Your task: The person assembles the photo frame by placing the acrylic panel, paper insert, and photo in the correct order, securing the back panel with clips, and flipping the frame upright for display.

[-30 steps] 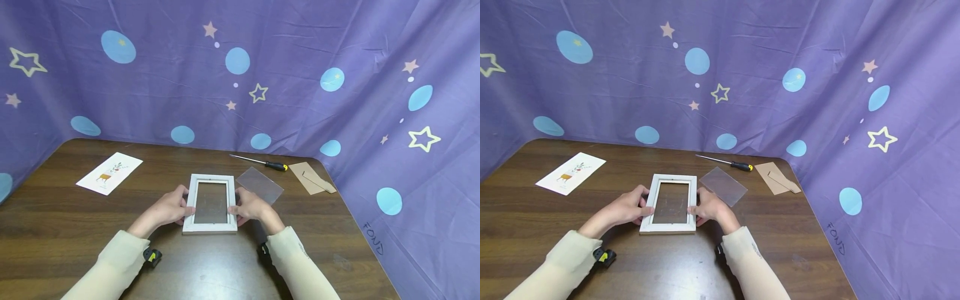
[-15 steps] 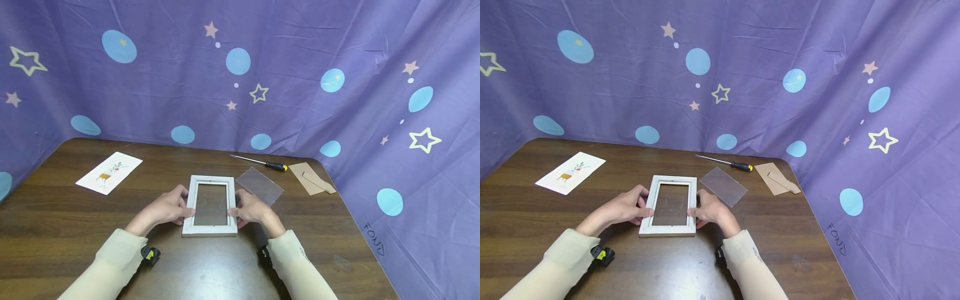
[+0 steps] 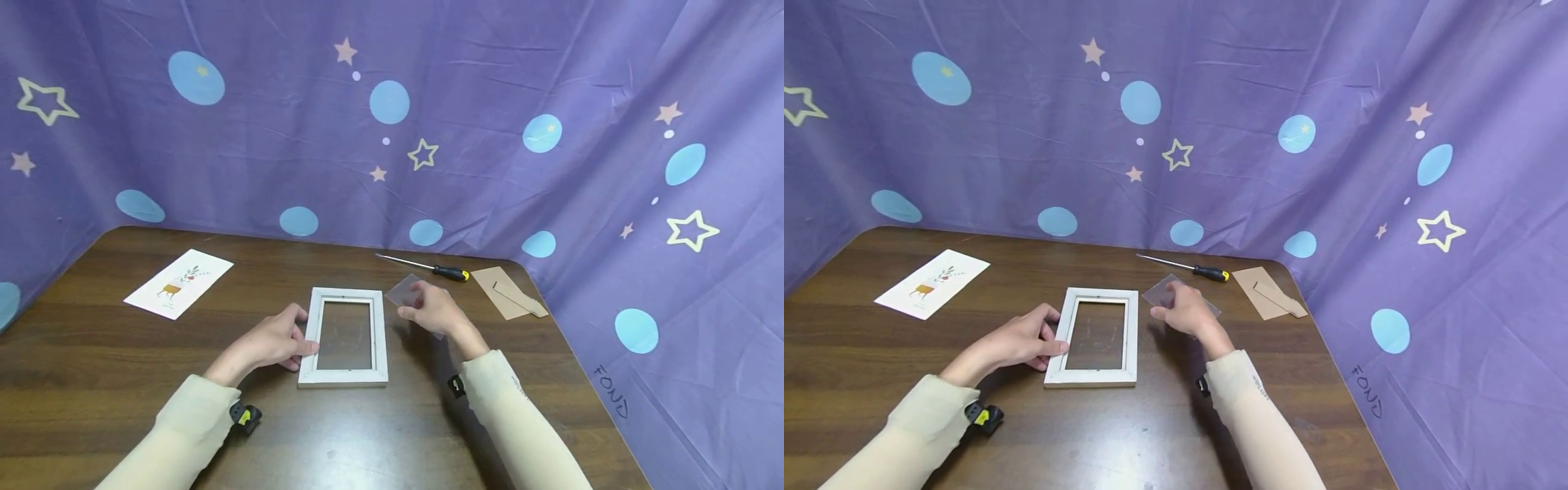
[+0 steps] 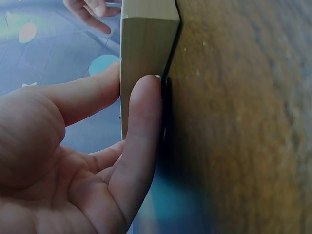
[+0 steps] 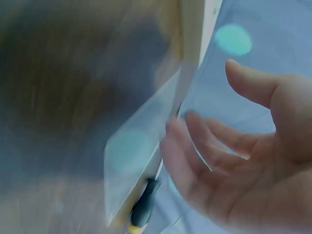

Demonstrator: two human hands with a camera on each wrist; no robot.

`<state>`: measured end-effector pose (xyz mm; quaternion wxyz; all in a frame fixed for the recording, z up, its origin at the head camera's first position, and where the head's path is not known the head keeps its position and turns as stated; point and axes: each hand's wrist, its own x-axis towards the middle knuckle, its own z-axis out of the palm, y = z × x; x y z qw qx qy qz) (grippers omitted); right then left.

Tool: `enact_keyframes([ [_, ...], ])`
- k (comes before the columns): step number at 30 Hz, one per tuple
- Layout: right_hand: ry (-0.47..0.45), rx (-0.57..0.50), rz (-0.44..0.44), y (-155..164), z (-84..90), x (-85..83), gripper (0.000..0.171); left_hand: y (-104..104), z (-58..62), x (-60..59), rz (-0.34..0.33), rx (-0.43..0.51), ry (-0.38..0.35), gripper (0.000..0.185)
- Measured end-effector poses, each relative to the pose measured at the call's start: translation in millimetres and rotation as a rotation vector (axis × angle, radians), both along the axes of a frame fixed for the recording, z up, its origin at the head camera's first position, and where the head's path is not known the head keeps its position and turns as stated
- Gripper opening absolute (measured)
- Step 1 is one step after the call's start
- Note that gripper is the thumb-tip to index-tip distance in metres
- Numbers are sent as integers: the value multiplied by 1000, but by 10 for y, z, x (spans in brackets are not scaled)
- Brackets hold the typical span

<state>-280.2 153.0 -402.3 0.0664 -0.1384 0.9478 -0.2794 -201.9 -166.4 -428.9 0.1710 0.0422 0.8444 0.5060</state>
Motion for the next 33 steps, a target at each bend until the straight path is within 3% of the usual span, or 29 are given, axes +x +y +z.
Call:
enact_keyframes([
  [3,57,92,-42,158,-13,-148,69,0,0,2,2,7,0,64],
  [12,24,215,-137,425,-110,-349,84,0,12,-3,0,2,-6,64],
  [23,-59,370,-131,382,-126,-396,105,-20,26,12,3,18,-3,65],
  [33,-88,401,-138,359,-98,-435,110,-14,44,16,0,-1,-3,65],
])
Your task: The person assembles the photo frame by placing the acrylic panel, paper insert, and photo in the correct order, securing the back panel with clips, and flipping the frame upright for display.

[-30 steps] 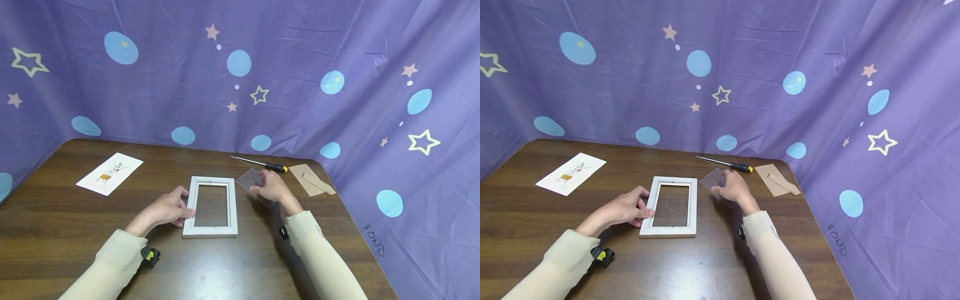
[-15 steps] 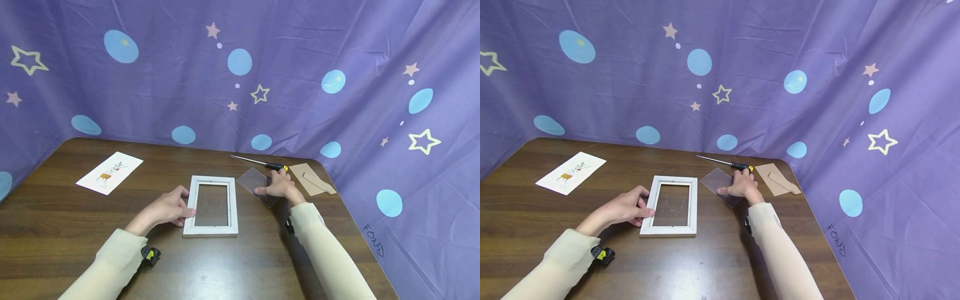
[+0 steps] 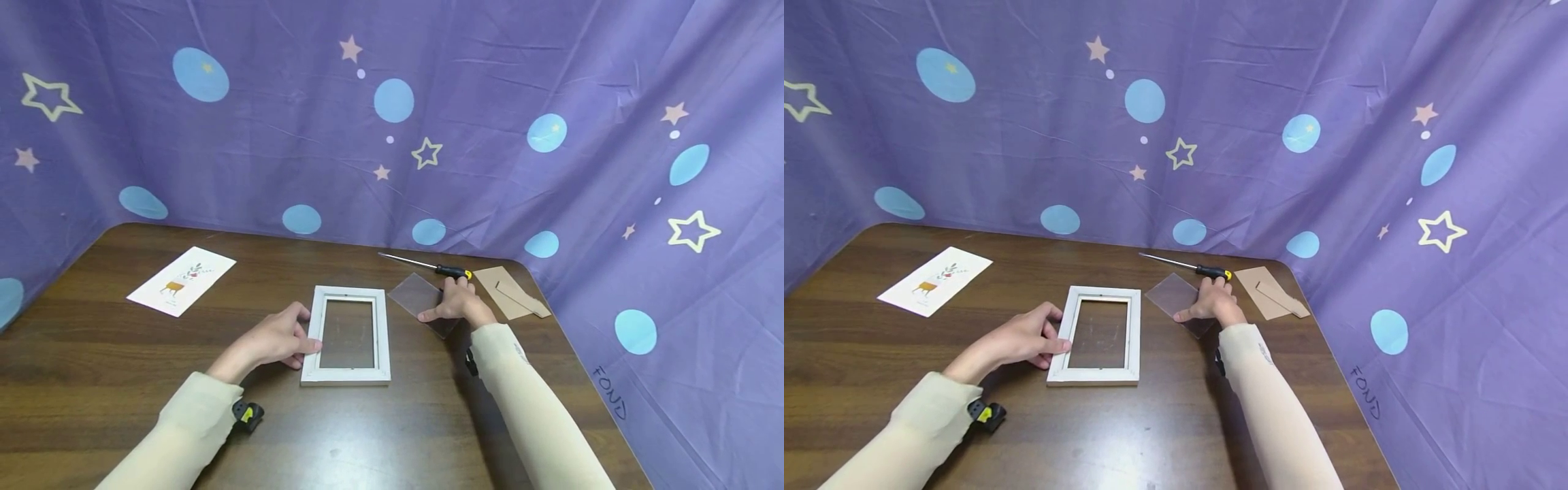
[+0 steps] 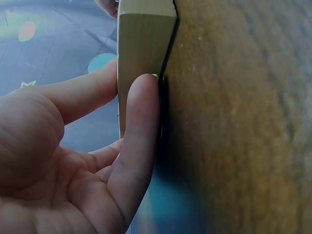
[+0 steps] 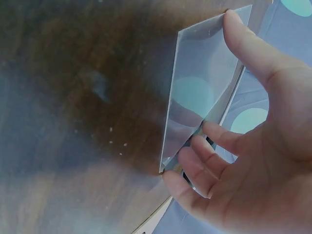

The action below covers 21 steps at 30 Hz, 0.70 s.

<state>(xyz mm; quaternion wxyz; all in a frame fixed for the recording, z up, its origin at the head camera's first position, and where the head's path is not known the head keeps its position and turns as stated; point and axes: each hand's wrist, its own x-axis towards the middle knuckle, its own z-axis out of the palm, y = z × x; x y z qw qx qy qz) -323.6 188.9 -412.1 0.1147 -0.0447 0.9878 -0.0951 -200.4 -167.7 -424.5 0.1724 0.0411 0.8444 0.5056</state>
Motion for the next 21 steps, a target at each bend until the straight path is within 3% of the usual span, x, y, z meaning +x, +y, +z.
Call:
enact_keyframes([
  [13,-43,52,-21,4,13,-74,114,3,-13,-11,-5,-7,-9,64],
  [21,-101,73,-44,51,10,-115,126,-13,-9,-11,-4,-7,-1,65],
])
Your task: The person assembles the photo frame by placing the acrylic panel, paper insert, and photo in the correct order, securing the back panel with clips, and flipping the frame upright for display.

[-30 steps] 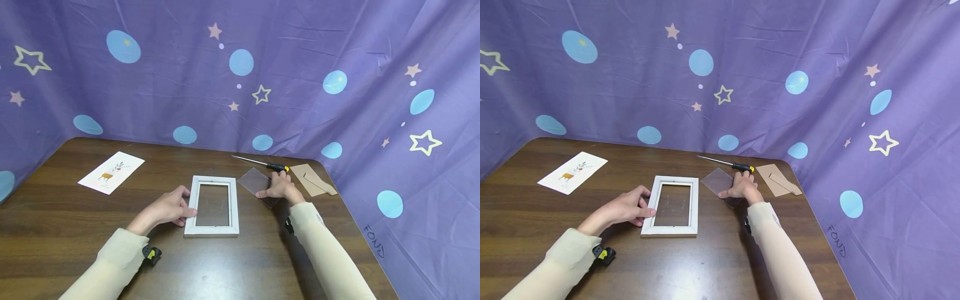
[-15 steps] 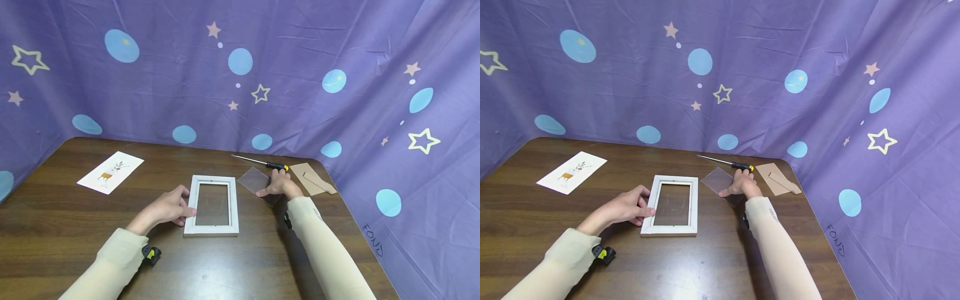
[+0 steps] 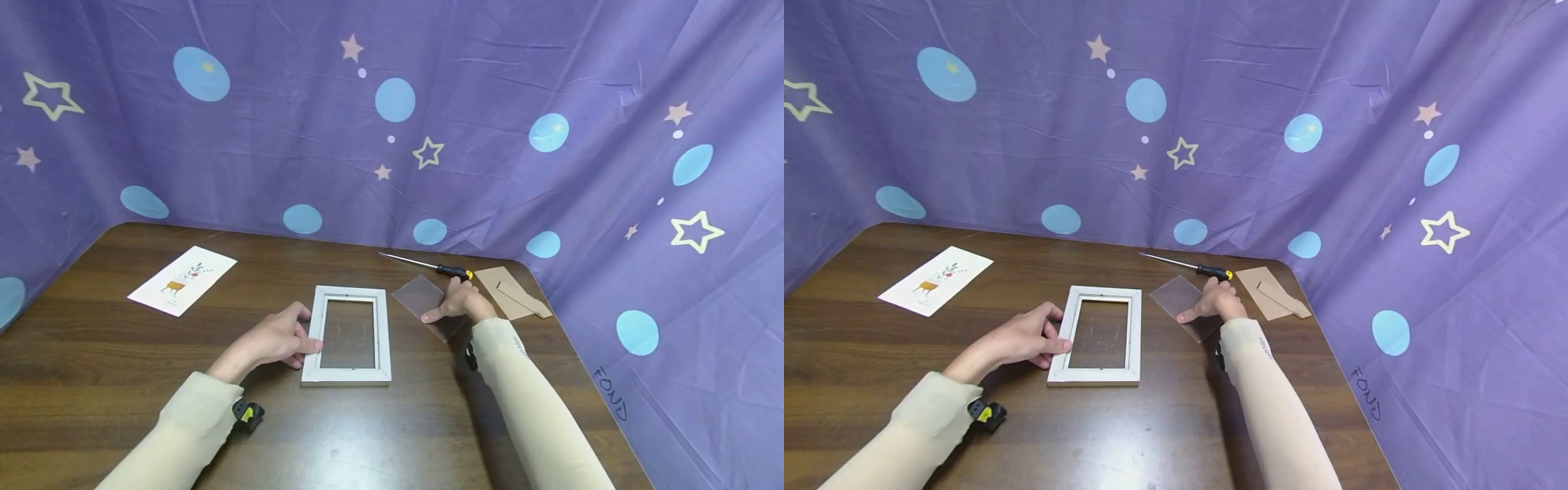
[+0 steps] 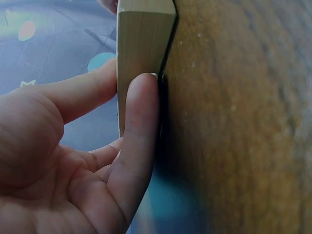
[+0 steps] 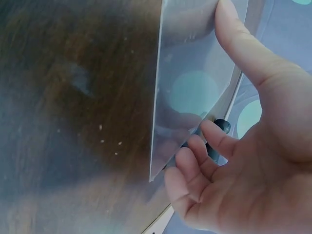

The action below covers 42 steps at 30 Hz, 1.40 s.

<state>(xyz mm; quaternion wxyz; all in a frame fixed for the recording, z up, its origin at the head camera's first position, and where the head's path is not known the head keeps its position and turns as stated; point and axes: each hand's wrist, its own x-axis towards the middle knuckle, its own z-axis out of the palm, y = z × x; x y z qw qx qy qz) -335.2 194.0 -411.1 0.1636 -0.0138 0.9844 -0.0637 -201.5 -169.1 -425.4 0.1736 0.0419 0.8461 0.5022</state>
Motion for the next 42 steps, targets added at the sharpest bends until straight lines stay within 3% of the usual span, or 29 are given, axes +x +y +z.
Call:
enact_keyframes([
  [2,-23,-3,-14,17,-7,-8,128,-2,-2,1,-1,-3,1,65],
  [9,-149,-214,-135,66,-47,-39,126,0,-23,-4,0,-6,3,64],
  [18,-118,-164,-157,66,-34,-12,110,15,-36,-11,3,-3,-9,65],
  [25,-70,-15,-81,49,22,63,123,24,-30,-15,1,-5,-12,65],
  [34,-46,-11,-61,-74,58,218,123,11,-19,-18,1,2,-14,64],
  [42,15,41,-64,-161,70,184,125,-1,-6,-19,6,-5,-21,65],
])
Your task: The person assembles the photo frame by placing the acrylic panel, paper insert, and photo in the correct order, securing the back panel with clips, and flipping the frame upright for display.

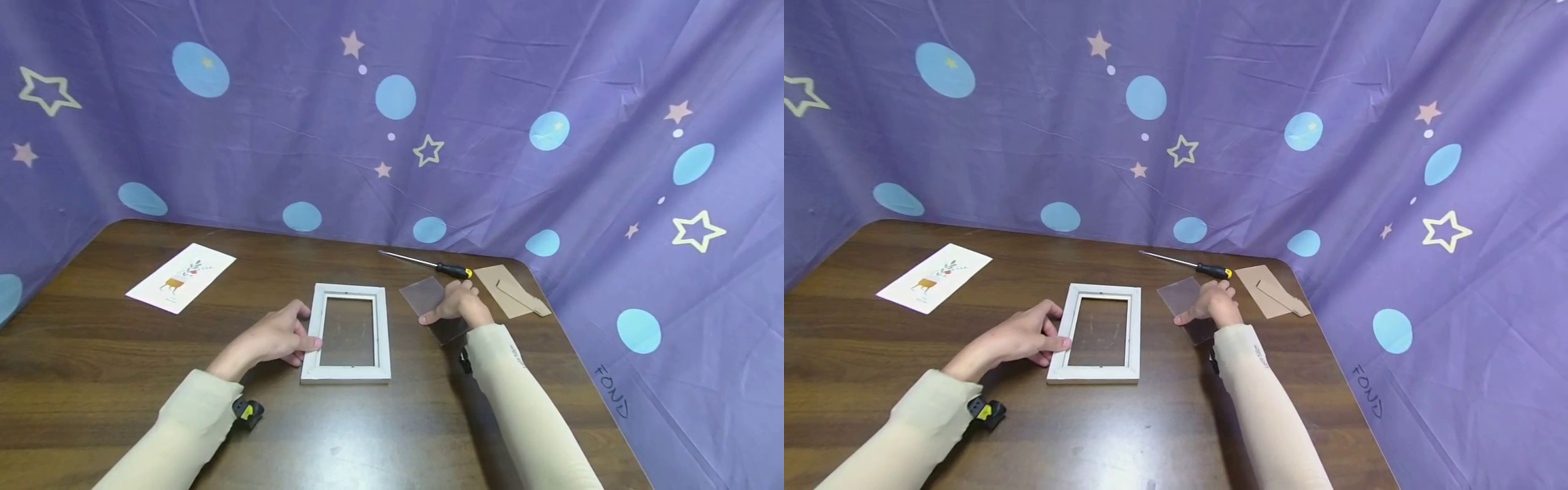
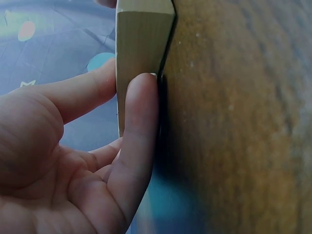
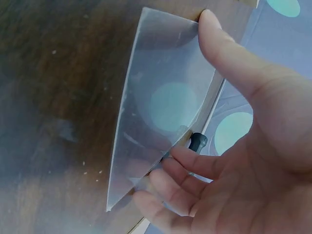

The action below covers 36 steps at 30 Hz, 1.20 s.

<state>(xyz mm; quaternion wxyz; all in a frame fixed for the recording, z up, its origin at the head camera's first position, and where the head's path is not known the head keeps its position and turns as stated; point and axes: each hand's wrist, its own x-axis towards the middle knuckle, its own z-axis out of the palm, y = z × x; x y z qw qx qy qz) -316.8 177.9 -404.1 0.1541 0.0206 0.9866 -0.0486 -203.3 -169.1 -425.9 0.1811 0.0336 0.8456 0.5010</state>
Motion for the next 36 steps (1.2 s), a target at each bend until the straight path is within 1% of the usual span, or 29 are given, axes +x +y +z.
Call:
enact_keyframes([
  [6,-14,19,8,35,-20,-69,125,1,2,-4,-3,-8,5,66],
  [11,-8,21,18,67,-32,-96,121,8,6,-4,-6,-5,4,66],
  [12,1,22,19,88,-71,-124,124,8,7,-4,-6,-5,5,66],
  [18,12,-21,-15,70,-67,-129,121,6,14,0,6,-4,3,64],
  [19,4,-28,-22,50,-31,-106,118,3,13,2,1,-2,6,64],
  [23,-10,-21,-21,63,-43,-117,119,3,9,7,4,8,4,63],
  [36,-13,-41,-3,105,-35,-115,125,-4,-11,14,2,7,14,64],
])
